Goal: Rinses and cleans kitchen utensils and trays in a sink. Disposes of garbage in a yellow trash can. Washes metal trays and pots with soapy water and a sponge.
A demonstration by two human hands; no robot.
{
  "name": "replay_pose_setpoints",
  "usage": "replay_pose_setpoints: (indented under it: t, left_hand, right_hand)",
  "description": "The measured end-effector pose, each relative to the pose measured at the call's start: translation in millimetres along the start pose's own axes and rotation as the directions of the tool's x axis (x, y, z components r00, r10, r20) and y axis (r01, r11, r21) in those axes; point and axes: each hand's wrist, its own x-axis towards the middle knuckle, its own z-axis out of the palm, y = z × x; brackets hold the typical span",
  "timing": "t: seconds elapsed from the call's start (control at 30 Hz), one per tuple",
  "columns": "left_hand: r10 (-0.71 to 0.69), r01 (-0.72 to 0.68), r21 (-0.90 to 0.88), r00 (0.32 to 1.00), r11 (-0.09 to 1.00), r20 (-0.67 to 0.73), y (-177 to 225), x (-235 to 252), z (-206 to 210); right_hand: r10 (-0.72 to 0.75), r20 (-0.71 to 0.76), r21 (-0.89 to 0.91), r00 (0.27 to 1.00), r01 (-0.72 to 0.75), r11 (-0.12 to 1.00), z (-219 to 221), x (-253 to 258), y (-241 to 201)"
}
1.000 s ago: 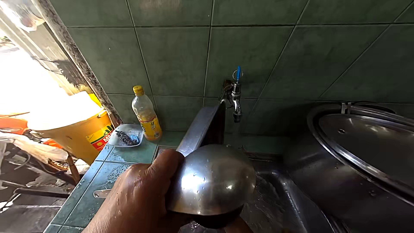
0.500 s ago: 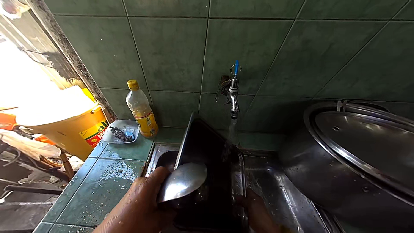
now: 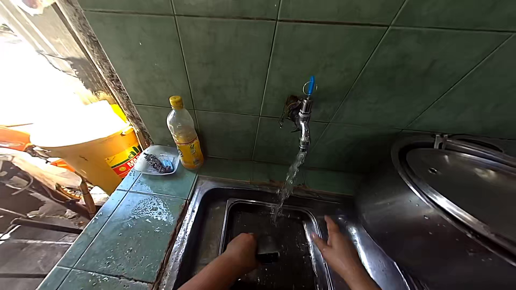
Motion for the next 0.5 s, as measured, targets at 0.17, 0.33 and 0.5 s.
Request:
replay_pose_setpoints:
  t: [0.17,0.33,0.5]
  left_hand:
    - [0.112,-0.109,0.029,0.974,0.994,-0.194,31,34,-4]
    - [0.230,-0.283,-0.087,0.895,0.955,-0.382,30,-1,-41]
    - [0.293,-0.551,-0.073,0.545,0.831,-0.786,-33,-100,-19]
  right_hand:
    - [-0.441,-0.405,0.163,0.801,0.538,0.827,-79,39,-106]
    - [-0.675,-0.454,-0.005,0.582,0.756,0.655,-136,80,-190]
    - [-0.679,-0.278,0.315,0.679,0.733,0.603,-152,104,-224]
